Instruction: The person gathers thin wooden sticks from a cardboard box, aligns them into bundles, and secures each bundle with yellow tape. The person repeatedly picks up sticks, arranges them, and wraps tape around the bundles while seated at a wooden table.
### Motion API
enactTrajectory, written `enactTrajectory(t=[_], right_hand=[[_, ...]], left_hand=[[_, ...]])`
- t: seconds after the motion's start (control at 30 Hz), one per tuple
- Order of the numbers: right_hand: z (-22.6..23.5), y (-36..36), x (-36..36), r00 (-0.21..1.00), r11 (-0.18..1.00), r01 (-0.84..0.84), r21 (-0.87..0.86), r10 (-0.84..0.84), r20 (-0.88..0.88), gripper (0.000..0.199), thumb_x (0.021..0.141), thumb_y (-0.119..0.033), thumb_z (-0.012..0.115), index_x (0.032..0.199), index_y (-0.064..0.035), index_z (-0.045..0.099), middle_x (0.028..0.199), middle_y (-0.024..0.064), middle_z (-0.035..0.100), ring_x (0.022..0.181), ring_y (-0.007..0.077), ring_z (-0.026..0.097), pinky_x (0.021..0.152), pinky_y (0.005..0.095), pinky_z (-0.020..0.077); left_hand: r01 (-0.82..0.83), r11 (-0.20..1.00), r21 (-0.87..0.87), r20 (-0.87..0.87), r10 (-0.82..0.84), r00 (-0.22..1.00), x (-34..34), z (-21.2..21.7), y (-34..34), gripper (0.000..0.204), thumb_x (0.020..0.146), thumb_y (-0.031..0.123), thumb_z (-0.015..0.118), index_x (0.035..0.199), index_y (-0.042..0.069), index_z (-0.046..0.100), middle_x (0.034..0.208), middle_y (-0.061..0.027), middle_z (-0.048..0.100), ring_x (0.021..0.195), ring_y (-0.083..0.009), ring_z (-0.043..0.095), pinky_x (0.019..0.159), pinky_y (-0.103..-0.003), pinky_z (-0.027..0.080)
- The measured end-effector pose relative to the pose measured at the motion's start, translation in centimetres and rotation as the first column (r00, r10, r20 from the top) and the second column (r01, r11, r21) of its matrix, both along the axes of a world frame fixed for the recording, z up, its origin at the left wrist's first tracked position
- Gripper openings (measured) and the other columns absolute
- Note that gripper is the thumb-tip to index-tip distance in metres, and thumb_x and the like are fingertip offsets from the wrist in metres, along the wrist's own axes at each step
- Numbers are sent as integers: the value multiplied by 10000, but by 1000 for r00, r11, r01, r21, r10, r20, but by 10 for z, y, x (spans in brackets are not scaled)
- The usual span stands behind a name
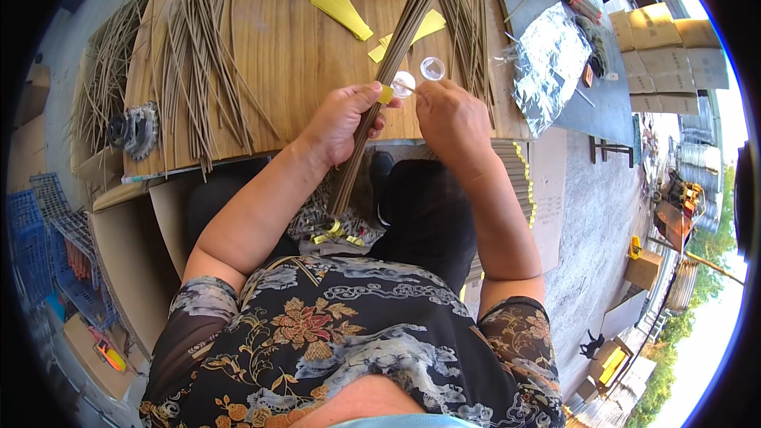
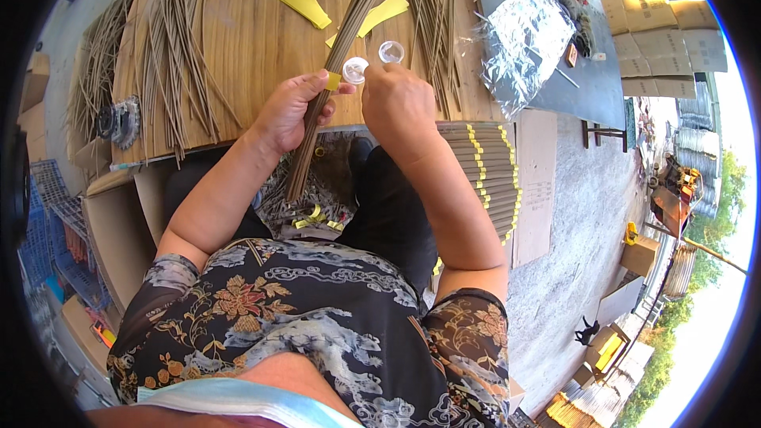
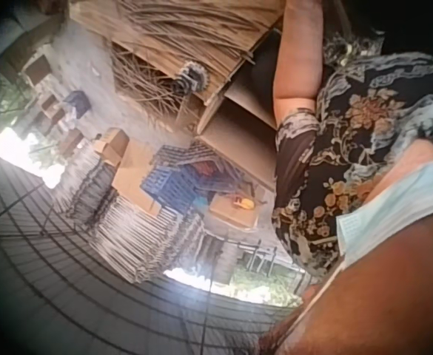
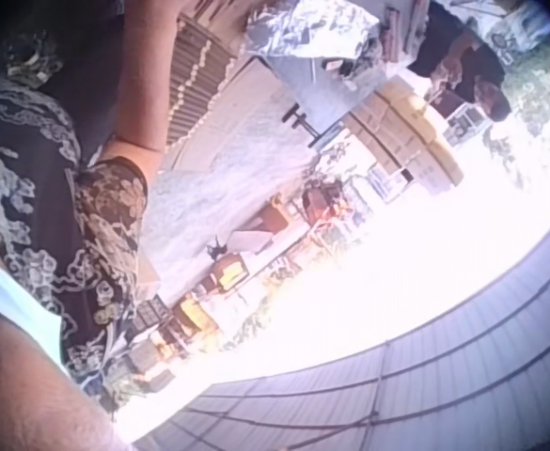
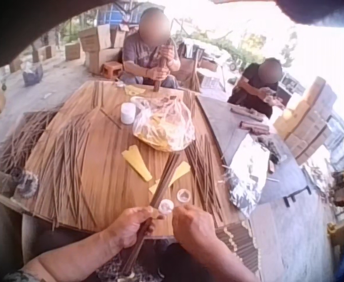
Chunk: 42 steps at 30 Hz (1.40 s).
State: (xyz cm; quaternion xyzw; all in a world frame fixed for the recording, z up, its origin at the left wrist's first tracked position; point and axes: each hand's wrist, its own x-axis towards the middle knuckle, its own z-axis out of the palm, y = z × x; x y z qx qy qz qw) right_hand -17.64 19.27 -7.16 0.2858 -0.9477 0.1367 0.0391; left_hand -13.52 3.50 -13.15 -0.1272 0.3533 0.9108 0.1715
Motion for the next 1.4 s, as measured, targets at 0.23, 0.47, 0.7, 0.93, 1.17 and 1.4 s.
enactTrajectory(t=[0.23,0.47,0.7,0.93,1.17,1.4], right_hand=[[5,4,-4,997,988,51,-145,-42,65,132,753,-159,526,713,-51,590,672,144,577,652,311,571,590,396,455],[14,18,-1,900,891,328,-315,-195,389,156,758,-162,561,826,-39,631,689,133,598,621,248,583,593,324,455],[9,28,9,748,572,549,-609,-11,664,175,791,-120,570,865,33,612,638,29,563,516,63,466,474,191,361],[23,1,42,612,355,651,-671,278,741,139,798,-70,570,886,33,601,635,23,546,476,26,400,422,153,282],[25,-26,53,580,392,623,-676,348,736,157,805,-97,585,902,25,595,633,17,545,479,25,404,422,153,287],[28,-46,57,538,364,634,-683,426,727,148,814,-88,567,906,26,589,620,14,530,479,32,402,422,161,286]], left_hand=[[-15,1000,-1,11,15,1000,-1,-3,1,241,892,244,466,936,26,560,874,-39,612,580,-71,476,512,-214,398],[-46,999,-23,15,47,999,4,3,-5,244,886,245,478,939,22,563,892,-46,615,569,-78,478,508,-220,398],[-114,989,93,-100,123,987,11,16,-20,327,885,276,478,980,-32,530,1018,-133,565,601,-82,442,513,-198,371],[-104,959,262,-120,139,983,23,31,-35,374,890,301,463,1002,-55,496,1081,-150,520,604,-82,410,512,-191,365],[-106,948,300,-146,156,977,35,46,-42,387,883,299,471,1036,-55,497,1103,-175,499,559,-72,423,488,-183,375],[-91,924,371,-196,174,965,43,47,-54,372,877,285,480,1010,-60,520,1108,-184,494,586,-76,474,478,-190,405]])
